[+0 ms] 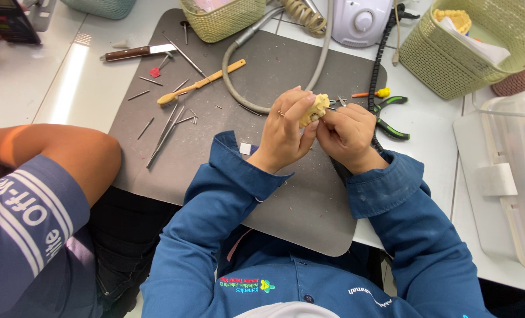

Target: The person uses a rotary handpiece to grind and shape a small tooth-colored object, likely a dental prosthesis or crown. They repeatedly rotate the object and apply the tool to different surfaces, then briefly wipe it with a cloth before continuing to grind.

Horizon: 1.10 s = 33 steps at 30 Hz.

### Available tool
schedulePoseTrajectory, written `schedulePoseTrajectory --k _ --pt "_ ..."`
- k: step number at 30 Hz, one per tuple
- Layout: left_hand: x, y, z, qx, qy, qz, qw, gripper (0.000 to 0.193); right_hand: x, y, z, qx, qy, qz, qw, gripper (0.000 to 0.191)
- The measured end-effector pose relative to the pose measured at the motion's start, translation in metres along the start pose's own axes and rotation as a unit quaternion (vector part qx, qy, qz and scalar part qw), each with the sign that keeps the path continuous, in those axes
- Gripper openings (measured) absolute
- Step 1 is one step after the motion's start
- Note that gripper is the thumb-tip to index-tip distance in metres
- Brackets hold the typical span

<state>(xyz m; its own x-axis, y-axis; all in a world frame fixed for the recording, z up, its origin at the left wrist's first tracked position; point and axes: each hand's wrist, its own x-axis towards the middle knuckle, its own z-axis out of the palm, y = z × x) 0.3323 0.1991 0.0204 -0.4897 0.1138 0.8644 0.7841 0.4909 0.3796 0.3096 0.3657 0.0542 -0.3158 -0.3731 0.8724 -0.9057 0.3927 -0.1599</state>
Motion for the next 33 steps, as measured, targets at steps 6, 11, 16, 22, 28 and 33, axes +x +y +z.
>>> schedulePoseTrajectory --k 6,11,16,22,28,33 --pt "0.005 -0.004 0.004 0.022 0.015 -0.048 0.998 0.049 -0.001 0.003 -0.004 0.011 0.026 0.027 0.999 0.019" --pt "0.006 0.004 0.008 0.007 0.011 -0.03 0.999 0.047 -0.005 0.01 -0.003 0.007 -0.013 0.049 0.999 0.019" --pt "0.003 0.008 0.012 -0.009 0.03 -0.056 0.998 0.047 -0.01 0.011 -0.005 0.012 0.011 0.042 0.999 0.018" --pt "-0.001 0.011 0.01 -0.018 0.027 -0.114 0.993 0.043 -0.001 0.001 -0.012 0.006 0.009 0.037 0.999 0.017" --pt "0.019 0.031 0.0 -0.129 0.028 -0.214 0.968 0.037 0.043 -0.013 -0.05 -0.064 -0.054 0.035 0.996 0.033" --pt "0.051 0.075 -0.026 -0.252 -0.031 -0.23 0.939 0.034 0.072 -0.056 -0.092 -0.039 -0.073 0.063 0.995 0.051"
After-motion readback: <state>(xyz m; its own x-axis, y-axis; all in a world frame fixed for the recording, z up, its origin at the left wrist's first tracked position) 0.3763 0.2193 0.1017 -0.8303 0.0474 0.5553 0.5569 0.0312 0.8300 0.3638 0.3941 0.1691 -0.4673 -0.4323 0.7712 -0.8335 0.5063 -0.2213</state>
